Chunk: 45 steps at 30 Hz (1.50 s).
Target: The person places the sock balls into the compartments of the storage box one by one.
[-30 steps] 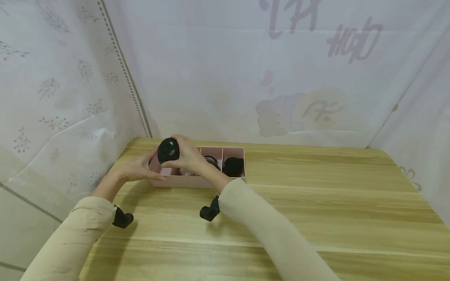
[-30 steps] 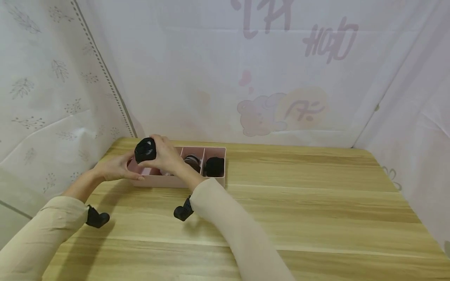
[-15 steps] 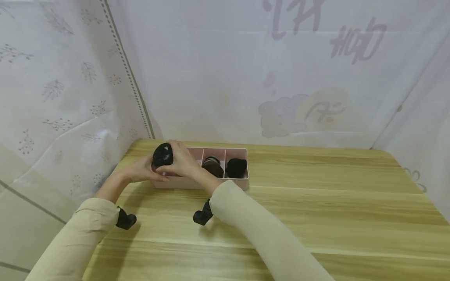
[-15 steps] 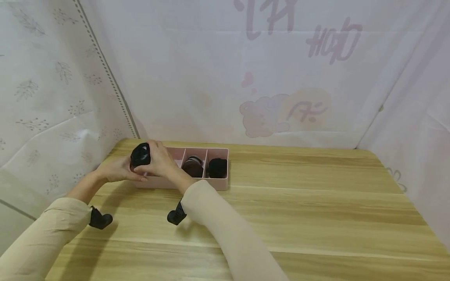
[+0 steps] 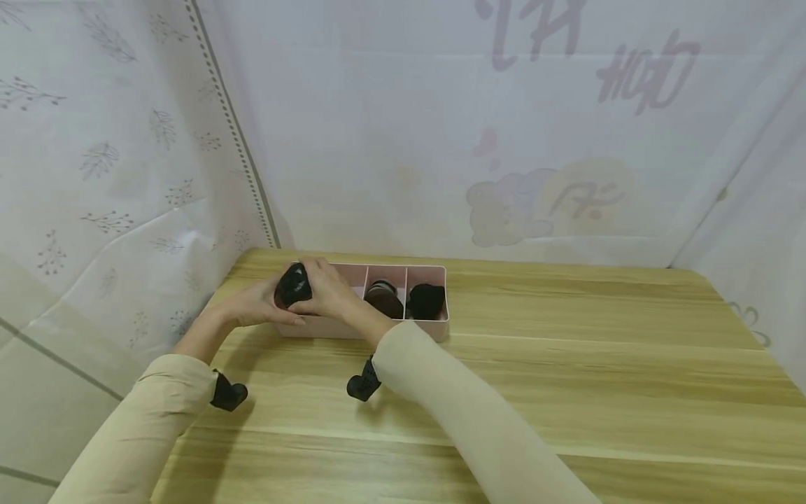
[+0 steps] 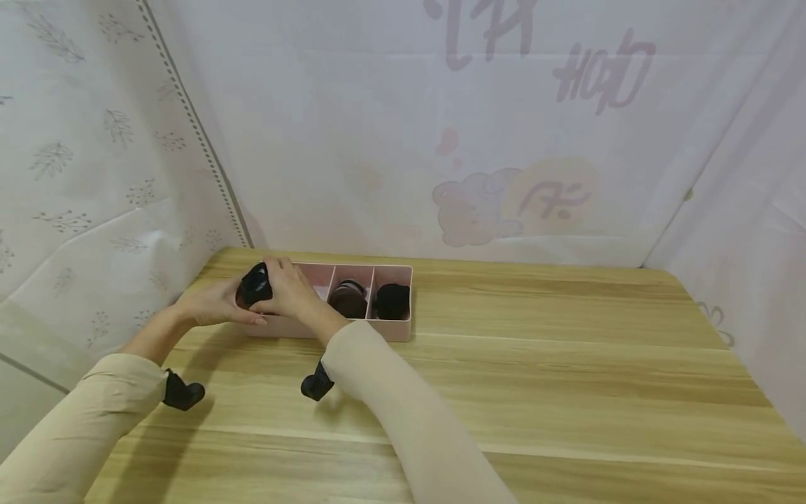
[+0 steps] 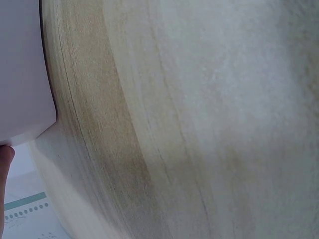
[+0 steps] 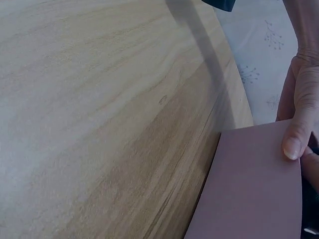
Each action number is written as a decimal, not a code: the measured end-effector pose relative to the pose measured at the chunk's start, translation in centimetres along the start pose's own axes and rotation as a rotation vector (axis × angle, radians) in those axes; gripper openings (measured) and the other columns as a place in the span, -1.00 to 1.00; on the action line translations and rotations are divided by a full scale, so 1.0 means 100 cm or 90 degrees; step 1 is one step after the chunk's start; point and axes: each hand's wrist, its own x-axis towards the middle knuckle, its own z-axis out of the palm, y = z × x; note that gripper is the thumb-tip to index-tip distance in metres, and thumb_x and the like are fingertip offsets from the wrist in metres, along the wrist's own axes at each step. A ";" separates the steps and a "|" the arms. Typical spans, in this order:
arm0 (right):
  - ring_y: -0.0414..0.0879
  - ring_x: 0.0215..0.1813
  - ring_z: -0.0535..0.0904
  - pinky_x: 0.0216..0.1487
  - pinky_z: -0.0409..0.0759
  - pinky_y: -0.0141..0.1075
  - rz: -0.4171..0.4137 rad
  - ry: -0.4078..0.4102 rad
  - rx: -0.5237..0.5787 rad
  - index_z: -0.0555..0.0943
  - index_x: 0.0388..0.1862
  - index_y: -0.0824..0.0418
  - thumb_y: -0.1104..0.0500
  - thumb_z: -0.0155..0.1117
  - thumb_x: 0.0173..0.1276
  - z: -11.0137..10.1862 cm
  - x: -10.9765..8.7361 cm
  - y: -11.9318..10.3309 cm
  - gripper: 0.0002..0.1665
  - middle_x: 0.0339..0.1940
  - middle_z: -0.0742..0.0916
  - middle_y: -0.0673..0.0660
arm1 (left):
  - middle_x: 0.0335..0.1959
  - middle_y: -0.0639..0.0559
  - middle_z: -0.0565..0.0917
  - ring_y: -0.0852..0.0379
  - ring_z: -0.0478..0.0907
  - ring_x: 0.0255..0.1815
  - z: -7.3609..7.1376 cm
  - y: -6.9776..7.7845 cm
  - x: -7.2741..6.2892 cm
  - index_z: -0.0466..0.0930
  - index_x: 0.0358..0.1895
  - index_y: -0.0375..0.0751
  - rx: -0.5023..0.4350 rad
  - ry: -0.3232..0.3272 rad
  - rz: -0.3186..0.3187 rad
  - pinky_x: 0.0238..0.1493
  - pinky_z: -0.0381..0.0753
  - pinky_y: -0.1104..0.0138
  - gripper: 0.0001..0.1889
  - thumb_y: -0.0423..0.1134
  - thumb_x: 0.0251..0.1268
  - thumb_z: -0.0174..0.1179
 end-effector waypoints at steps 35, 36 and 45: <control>-0.09 0.34 0.38 0.36 0.30 -0.36 -0.029 -0.095 -0.234 0.42 0.32 0.16 -0.03 -0.01 0.47 0.003 -0.002 0.001 -0.48 0.32 0.48 0.11 | 0.48 -0.41 -0.29 -0.36 -0.12 0.45 -0.001 -0.001 0.002 -0.55 0.45 -0.31 0.114 0.020 -0.054 0.32 0.11 -0.22 0.27 -0.10 0.01 0.41; -0.08 0.37 0.35 0.38 0.28 -0.35 -0.027 -0.089 -0.217 0.39 0.34 0.18 -0.03 -0.02 0.48 0.001 -0.005 0.003 -0.46 0.34 0.46 0.12 | 0.48 -0.43 -0.28 -0.37 -0.11 0.44 -0.002 -0.001 0.002 -0.55 0.45 -0.33 0.121 0.020 -0.055 0.31 0.12 -0.22 0.27 -0.09 0.01 0.42; 0.10 0.38 0.31 0.39 0.28 -0.15 -0.064 0.083 -0.088 0.31 0.35 0.38 0.10 0.09 0.43 -0.032 -0.071 0.052 -0.40 0.34 0.43 0.29 | 0.46 -0.48 -0.27 -0.42 -0.19 0.45 -0.007 0.002 0.000 -0.51 0.45 -0.39 0.165 0.032 -0.070 0.33 0.01 -0.25 0.29 -0.08 -0.04 0.44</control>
